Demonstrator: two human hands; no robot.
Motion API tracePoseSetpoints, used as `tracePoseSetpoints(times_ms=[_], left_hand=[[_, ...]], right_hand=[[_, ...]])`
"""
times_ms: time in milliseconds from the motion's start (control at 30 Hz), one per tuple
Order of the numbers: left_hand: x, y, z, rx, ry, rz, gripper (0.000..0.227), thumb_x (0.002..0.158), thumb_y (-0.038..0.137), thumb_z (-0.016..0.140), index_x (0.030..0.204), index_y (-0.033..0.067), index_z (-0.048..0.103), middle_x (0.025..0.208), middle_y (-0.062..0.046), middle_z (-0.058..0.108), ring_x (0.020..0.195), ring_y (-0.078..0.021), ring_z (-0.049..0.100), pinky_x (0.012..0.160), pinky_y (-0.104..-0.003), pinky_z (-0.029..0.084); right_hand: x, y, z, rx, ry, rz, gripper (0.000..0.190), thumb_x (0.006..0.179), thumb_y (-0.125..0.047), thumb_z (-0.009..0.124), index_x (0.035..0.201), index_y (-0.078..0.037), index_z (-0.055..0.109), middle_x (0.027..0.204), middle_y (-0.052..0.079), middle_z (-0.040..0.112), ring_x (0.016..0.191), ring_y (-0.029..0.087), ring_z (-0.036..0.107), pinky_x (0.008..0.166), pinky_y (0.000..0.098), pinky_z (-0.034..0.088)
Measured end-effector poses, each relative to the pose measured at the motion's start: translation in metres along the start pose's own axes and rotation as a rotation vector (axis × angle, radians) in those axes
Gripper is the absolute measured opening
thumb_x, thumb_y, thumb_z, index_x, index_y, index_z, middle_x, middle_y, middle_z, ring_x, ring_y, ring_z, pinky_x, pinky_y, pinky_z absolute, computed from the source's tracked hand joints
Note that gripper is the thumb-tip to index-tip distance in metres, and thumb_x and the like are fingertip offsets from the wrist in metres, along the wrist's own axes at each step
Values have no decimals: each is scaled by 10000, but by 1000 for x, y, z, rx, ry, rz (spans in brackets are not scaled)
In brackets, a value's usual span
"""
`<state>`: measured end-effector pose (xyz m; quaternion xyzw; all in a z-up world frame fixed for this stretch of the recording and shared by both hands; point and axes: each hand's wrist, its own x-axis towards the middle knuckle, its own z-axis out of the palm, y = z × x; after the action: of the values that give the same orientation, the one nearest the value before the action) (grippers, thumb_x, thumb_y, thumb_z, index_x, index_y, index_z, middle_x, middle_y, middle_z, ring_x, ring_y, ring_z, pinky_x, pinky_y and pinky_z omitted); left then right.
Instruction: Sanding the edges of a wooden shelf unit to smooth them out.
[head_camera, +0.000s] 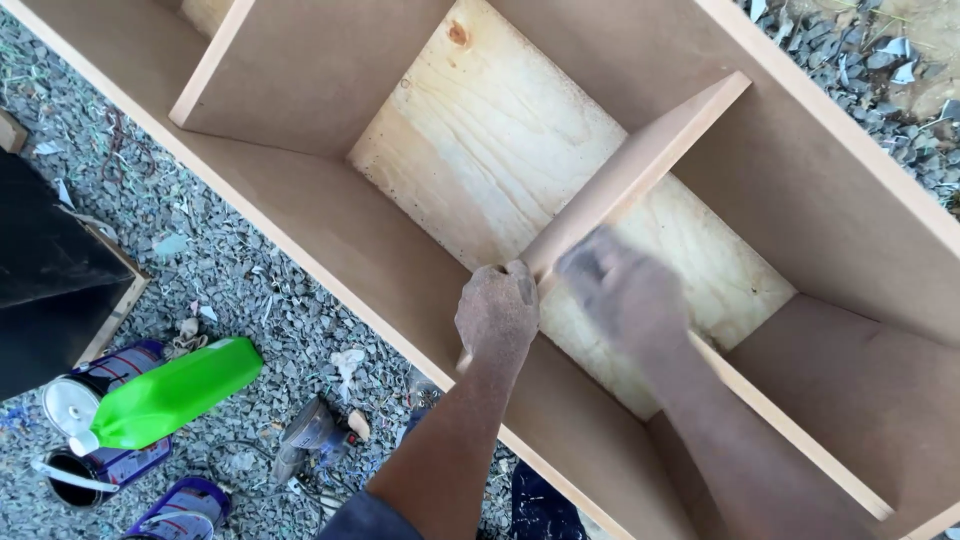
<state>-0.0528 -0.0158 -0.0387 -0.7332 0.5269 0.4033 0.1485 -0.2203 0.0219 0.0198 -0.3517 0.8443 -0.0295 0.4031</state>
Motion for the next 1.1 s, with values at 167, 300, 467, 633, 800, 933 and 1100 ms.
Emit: tracePoseSetpoints(times_ms=[167,300,467,633,800,933,1100], left_hand=[[3,-5,2,-9,-37,-76,456,946,411,415,912,188,811,917,-154,786,1032,-391,742,899,-520,580],[-12,6,-11,-5,-84,-143,431,928,363,453,928,114,805,894,-153,782,987,-362,758,898,-498,584],[-18,15,-18,-17,-106,-151,456,948,324,411,1079,115,794,979,-162,787,1042,-363,748,951,-481,573],[-14,3,-11,-16,-113,-159,467,942,355,422,1116,118,785,1005,-181,781,1069,-371,739,949,-505,577],[-16,6,-12,-5,-110,-127,471,941,334,411,1106,101,786,946,-171,780,1028,-362,752,941,-482,579],[-16,3,-13,-3,-120,-125,461,935,335,418,1077,102,790,944,-181,776,1030,-375,748,923,-501,581],[-17,9,-15,-36,-125,-159,449,947,305,411,1063,87,786,918,-171,777,989,-354,762,911,-475,592]], right_hand=[[3,20,1,91,184,21,296,942,-505,639,941,-208,640,806,53,664,897,281,700,721,409,551],[-35,-13,23,-327,81,-9,389,999,-470,568,910,-121,714,800,100,741,850,265,757,800,378,588],[-2,22,18,87,314,11,250,981,-462,649,973,-213,653,860,37,722,933,328,704,747,430,543],[-25,18,73,-111,357,-220,218,894,-450,707,881,-232,702,855,67,751,889,290,742,752,408,584],[-18,17,55,130,383,88,271,925,-469,723,990,-217,645,860,79,717,937,353,715,747,476,546],[-32,-6,21,-38,-15,79,279,866,-550,662,1028,-324,676,1006,-25,756,1016,246,724,863,403,568],[-10,-1,24,70,313,194,308,906,-503,705,1016,-246,575,838,74,722,926,327,730,772,442,559]])
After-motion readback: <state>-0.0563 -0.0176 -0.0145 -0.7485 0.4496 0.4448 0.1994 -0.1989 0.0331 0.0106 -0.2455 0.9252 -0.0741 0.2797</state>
